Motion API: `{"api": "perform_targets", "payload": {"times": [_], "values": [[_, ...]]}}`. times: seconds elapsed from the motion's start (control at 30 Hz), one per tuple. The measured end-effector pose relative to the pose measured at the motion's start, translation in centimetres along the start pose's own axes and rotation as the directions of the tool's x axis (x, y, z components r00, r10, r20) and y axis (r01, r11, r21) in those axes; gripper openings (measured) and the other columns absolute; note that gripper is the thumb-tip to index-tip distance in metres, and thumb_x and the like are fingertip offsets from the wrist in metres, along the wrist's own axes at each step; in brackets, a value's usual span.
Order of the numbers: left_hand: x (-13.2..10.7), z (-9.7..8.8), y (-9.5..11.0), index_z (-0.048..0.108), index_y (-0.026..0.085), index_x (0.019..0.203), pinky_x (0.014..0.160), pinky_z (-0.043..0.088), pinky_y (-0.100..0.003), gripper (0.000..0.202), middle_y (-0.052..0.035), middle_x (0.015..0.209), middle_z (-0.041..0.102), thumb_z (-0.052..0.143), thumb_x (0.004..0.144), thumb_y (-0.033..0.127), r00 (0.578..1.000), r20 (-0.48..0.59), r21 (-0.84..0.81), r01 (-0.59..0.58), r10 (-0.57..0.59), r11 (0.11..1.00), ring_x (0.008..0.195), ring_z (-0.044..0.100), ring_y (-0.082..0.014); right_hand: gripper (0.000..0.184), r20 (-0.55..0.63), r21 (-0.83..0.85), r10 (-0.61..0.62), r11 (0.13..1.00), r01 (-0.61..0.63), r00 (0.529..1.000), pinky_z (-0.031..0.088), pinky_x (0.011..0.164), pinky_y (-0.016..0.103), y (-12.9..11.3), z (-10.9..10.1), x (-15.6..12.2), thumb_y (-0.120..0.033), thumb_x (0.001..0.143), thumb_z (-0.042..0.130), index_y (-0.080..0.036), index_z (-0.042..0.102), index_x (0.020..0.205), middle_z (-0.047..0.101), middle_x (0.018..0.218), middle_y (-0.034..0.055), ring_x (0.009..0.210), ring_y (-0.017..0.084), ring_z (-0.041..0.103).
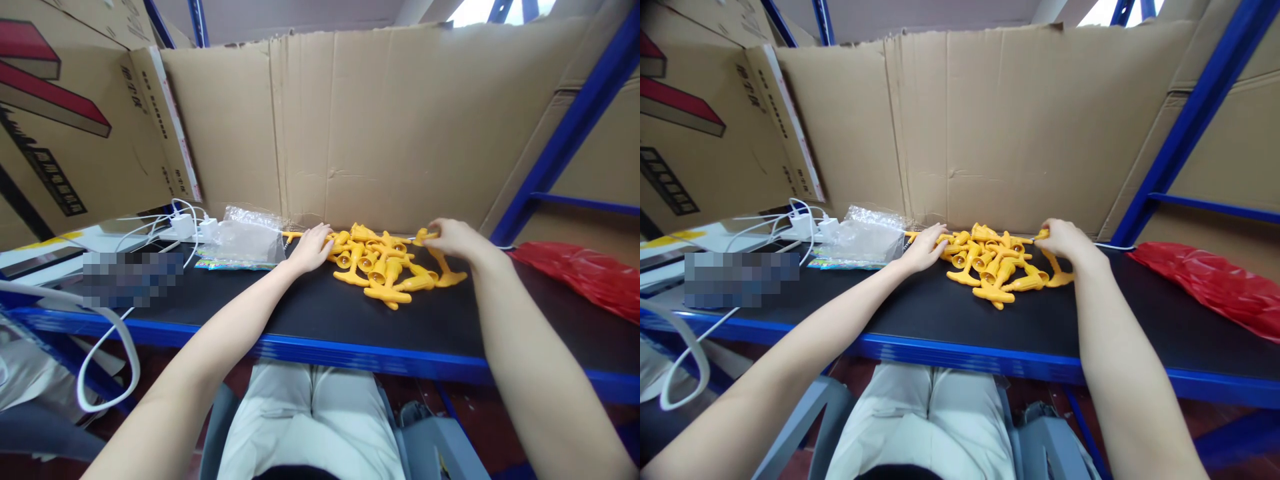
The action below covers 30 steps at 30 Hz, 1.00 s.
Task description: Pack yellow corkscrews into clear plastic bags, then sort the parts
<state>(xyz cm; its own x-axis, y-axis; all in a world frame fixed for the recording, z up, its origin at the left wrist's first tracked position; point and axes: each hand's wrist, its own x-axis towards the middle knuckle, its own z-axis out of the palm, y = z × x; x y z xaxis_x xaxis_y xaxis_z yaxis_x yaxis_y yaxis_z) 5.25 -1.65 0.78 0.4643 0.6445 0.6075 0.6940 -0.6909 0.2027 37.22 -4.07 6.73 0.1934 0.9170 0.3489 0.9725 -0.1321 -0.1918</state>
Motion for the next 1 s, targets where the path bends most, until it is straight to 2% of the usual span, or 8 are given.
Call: {"api": "perform_targets", "payload": {"times": [0.07,0.2,0.3,0.43,0.57,0.77,0.87,1.0], "values": [[0.1,-0.5,0.7,0.049,0.016,0.118,0.107,0.030,-0.040,0.034,-0.0111,0.132,0.050,0.034,0.091,0.030,0.997,-0.063,-0.006,-0.056,0.055,0.998,0.128,0.039,-0.0205,0.041,-0.214,0.041,-0.100,0.993,0.111,0.972,0.045,0.083,0.038,-1.1,-0.9,-0.7,-0.022,0.067,0.065,-0.016,0.061,0.107,0.063,0.103,0.0130,0.097,0.029,0.058],[-0.1,-1.2,1.9,0.044,0.017,0.126,0.102,0.036,-0.036,0.038,-0.0102,0.127,0.053,0.033,0.093,0.033,0.985,-0.116,-0.044,-0.131,0.125,0.990,0.119,0.047,-0.0196,0.035,-0.518,0.194,-0.269,0.887,0.419,0.812,0.042,0.088,0.037,-4.0,-1.4,-2.4,-0.022,0.074,0.056,-0.017,0.058,0.109,0.059,0.107,0.0118,0.100,0.024,0.055],[-0.3,-1.6,2.5,0.032,0.021,0.136,0.099,0.039,-0.035,0.048,-0.0090,0.129,0.051,0.035,0.092,0.039,0.986,-0.099,-0.064,-0.144,0.137,0.988,0.115,0.050,-0.0205,0.028,-0.602,0.290,-0.353,0.739,0.607,0.717,0.044,0.085,0.036,-6.2,-0.6,-3.3,-0.026,0.077,0.056,-0.019,0.057,0.104,0.058,0.101,0.0089,0.094,0.022,0.056],[-0.5,-1.8,2.7,0.025,0.027,0.141,0.090,0.045,-0.034,0.056,-0.0073,0.125,0.053,0.040,0.090,0.045,0.995,-0.056,-0.053,-0.081,0.079,0.995,0.101,0.058,-0.0202,0.023,-0.606,0.383,-0.456,0.551,0.742,0.651,0.045,0.084,0.037,-8.5,1.2,-4.1,-0.028,0.078,0.057,-0.021,0.054,0.099,0.057,0.100,0.0070,0.093,0.021,0.055],[-0.4,-1.6,2.1,0.035,0.027,0.135,0.087,0.046,-0.032,0.046,-0.0063,0.122,0.055,0.041,0.091,0.038,0.996,-0.090,-0.016,-0.014,0.012,1.000,0.098,0.059,-0.0193,0.020,-0.583,0.458,-0.516,0.430,0.778,0.628,0.045,0.088,0.039,-9.8,2.4,-4.7,-0.029,0.079,0.057,-0.022,0.051,0.097,0.057,0.103,0.0076,0.099,0.021,0.054],[-0.1,-1.8,1.7,0.042,0.025,0.129,0.082,0.047,-0.030,0.039,-0.0058,0.113,0.061,0.044,0.089,0.029,0.982,-0.168,-0.002,0.082,-0.081,0.997,0.093,0.060,-0.0185,0.017,-0.571,0.517,-0.525,0.368,0.773,0.632,0.046,0.086,0.036,-10.3,2.9,-5.2,-0.030,0.080,0.056,-0.022,0.048,0.093,0.056,0.104,0.0082,0.099,0.019,0.055],[-0.1,-2.0,1.7,0.048,0.025,0.123,0.080,0.047,-0.029,0.035,-0.0049,0.104,0.064,0.045,0.089,0.030,0.980,-0.167,0.031,0.117,-0.111,0.993,0.087,0.062,-0.0176,0.019,-0.533,0.448,-0.552,0.459,0.767,0.641,0.045,0.084,0.037,-10.1,2.9,-5.1,-0.032,0.080,0.055,-0.022,0.050,0.096,0.059,0.101,0.0075,0.095,0.020,0.056],[-0.2,-2.0,1.7,0.052,0.026,0.119,0.079,0.046,-0.027,0.033,-0.0039,0.101,0.065,0.046,0.088,0.031,0.980,-0.179,0.078,0.101,-0.085,0.992,0.088,0.062,-0.0168,0.023,-0.428,0.228,-0.644,0.603,0.765,0.635,0.039,0.087,0.043,-9.4,3.0,-4.5,-0.036,0.085,0.050,-0.021,0.055,0.102,0.063,0.098,0.0076,0.094,0.024,0.057]]}}
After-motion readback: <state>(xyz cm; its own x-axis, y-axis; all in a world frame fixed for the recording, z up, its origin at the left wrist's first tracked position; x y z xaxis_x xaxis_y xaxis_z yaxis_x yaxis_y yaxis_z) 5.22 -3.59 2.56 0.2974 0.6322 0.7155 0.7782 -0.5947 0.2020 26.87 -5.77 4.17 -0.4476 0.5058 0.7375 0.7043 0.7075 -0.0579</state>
